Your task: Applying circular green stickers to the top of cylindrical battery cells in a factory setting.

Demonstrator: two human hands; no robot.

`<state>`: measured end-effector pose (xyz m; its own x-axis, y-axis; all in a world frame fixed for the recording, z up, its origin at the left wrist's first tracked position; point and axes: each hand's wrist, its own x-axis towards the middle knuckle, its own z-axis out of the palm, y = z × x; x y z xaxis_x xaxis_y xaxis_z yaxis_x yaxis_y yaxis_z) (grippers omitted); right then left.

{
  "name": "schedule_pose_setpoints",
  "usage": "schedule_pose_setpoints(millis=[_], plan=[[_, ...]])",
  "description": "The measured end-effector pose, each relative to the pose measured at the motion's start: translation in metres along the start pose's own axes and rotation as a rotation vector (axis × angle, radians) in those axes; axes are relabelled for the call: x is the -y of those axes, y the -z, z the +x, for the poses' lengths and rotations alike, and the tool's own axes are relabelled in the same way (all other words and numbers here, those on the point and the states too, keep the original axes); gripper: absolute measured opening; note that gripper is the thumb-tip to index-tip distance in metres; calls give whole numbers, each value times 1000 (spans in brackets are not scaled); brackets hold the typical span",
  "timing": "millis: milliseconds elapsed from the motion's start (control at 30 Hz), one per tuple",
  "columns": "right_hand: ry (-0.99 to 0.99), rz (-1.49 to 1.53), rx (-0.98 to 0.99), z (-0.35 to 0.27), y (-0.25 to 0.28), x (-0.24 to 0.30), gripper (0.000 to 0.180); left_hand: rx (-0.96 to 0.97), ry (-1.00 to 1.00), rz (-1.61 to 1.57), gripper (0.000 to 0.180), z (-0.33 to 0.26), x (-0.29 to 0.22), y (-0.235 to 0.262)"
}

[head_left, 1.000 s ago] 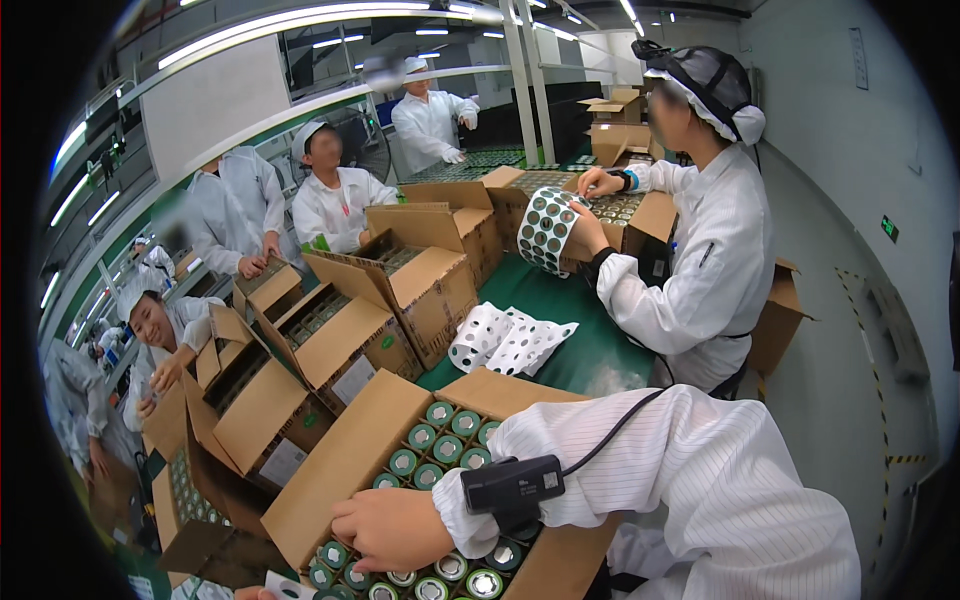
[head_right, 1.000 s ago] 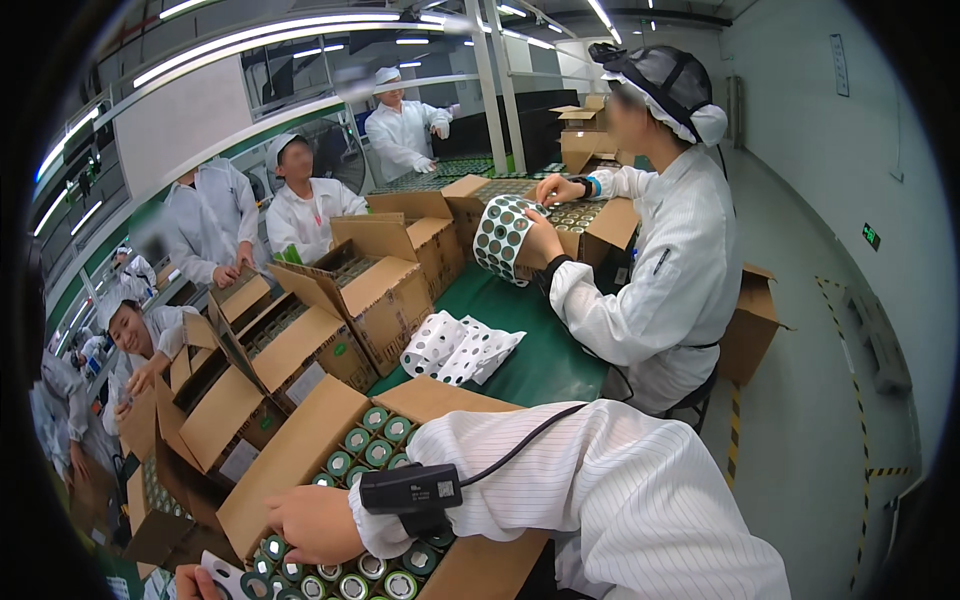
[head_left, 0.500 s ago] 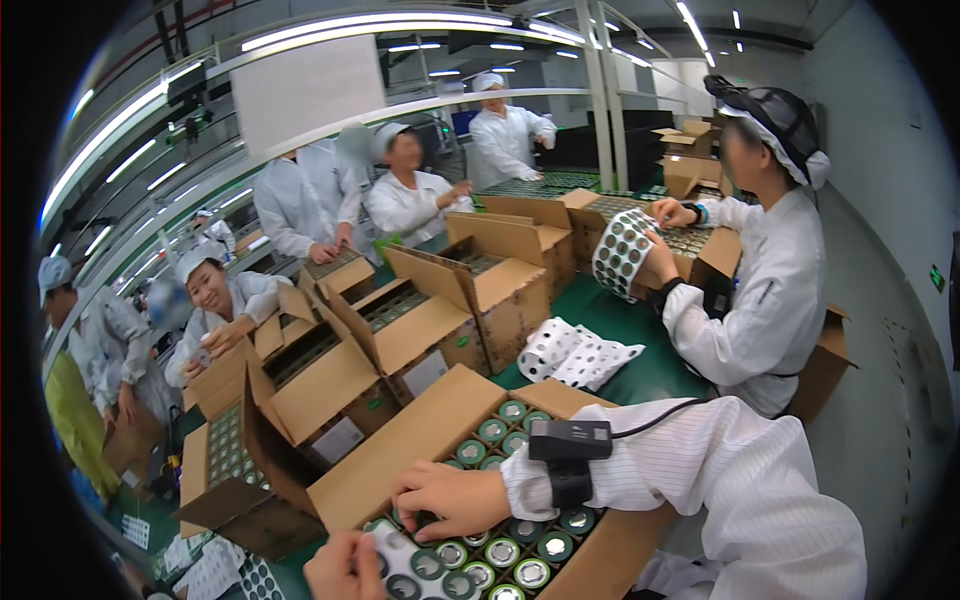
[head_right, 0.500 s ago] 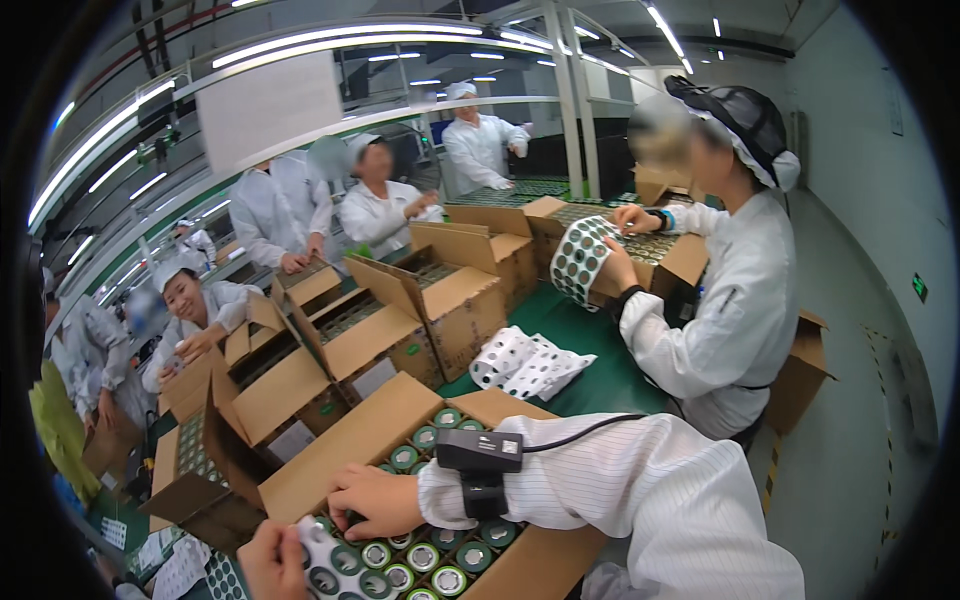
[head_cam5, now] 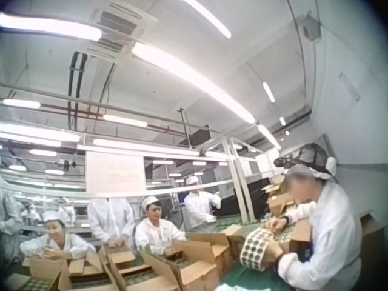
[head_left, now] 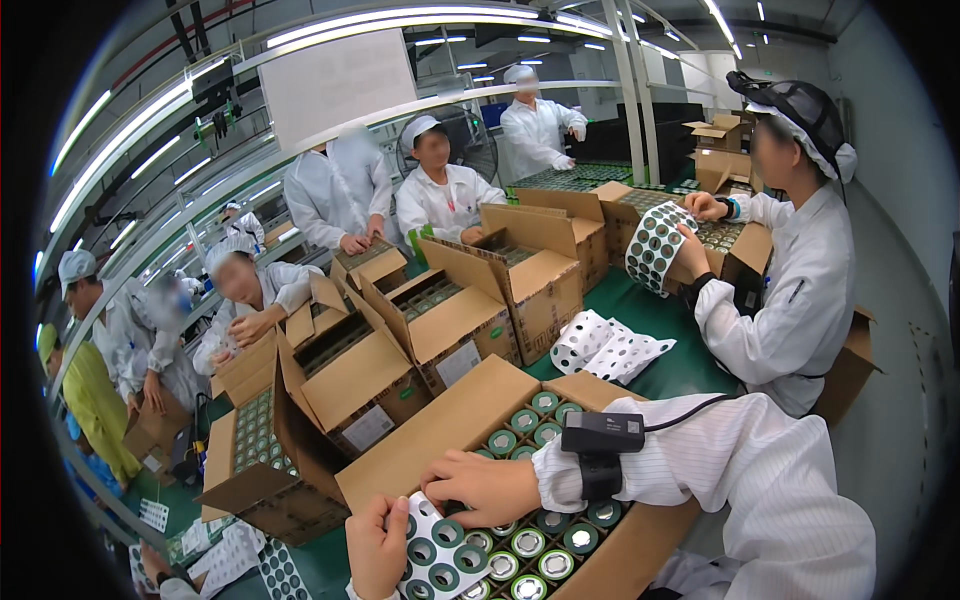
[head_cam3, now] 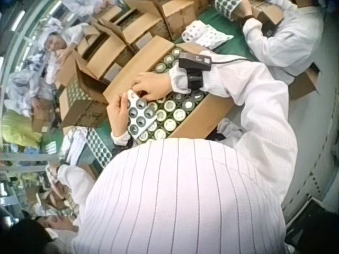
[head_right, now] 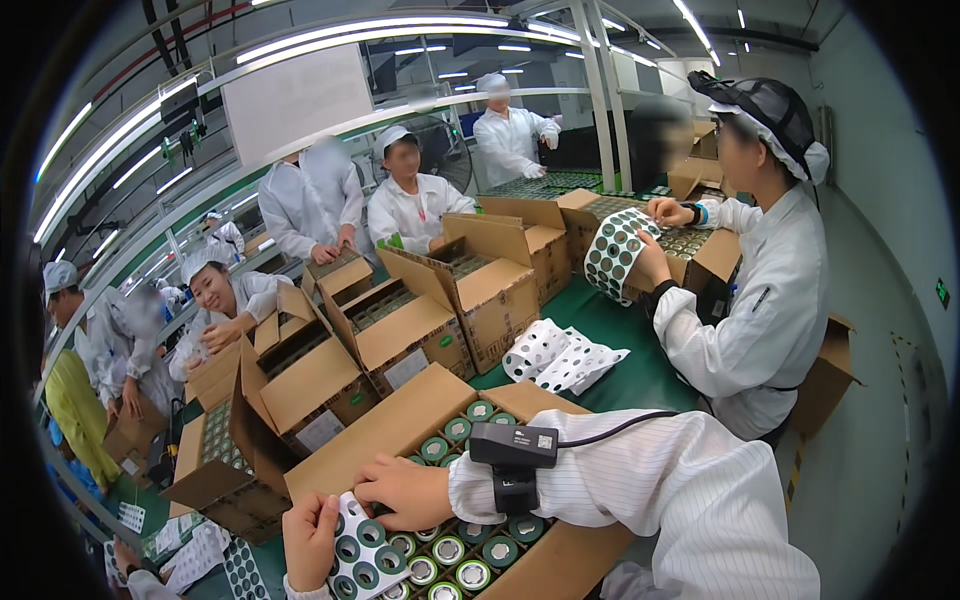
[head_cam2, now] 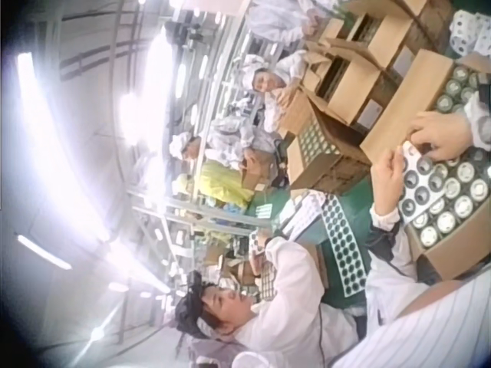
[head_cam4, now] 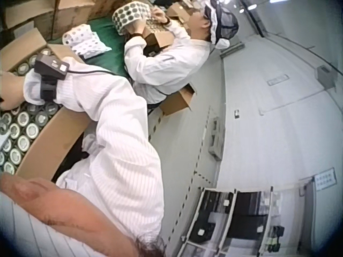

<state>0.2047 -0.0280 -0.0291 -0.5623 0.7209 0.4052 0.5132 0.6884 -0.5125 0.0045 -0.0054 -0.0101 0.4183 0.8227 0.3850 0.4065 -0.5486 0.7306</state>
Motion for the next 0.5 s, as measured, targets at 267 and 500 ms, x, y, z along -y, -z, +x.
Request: schedule_pose_setpoints(millis=[267,500], plan=[[12,1,-48,-1,-3,-1,16,13,-57,18,29,1,0,0],[-9,21,-41,0,-6,2,14,79,-31,23,24,-5,-13,8]])
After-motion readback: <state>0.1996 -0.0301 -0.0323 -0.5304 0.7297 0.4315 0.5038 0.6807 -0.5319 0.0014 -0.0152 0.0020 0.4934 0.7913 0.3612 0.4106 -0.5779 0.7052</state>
